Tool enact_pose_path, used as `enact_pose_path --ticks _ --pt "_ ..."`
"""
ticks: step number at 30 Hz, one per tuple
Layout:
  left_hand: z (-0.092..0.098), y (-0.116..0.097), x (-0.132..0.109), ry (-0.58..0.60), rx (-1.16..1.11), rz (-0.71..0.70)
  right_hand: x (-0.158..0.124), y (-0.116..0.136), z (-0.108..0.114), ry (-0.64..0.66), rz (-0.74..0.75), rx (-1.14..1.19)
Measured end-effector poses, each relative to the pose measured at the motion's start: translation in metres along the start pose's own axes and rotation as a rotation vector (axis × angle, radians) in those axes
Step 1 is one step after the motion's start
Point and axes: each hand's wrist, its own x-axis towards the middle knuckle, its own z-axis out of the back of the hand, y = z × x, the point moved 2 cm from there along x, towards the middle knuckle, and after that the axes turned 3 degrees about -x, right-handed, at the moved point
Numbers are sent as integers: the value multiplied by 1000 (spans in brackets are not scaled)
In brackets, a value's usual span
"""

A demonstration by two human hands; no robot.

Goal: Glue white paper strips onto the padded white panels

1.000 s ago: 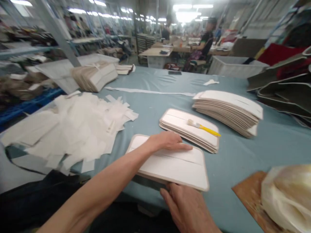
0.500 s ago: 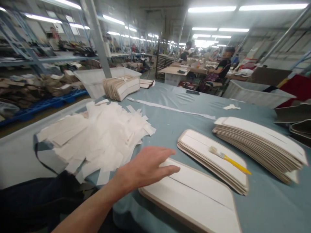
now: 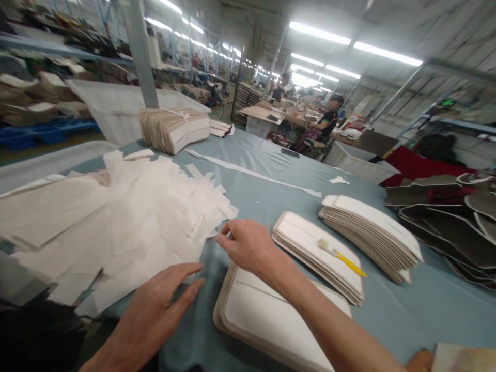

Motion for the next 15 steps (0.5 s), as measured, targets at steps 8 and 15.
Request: enact_pose_path --ticks 8,15 --pt "-1 16 -17 -155 47 -203 87 -60 -28 20 -216 -91" --pt "-20 30 -28 -32 -20 -242 121 -54 -50 -59 -164 -179"
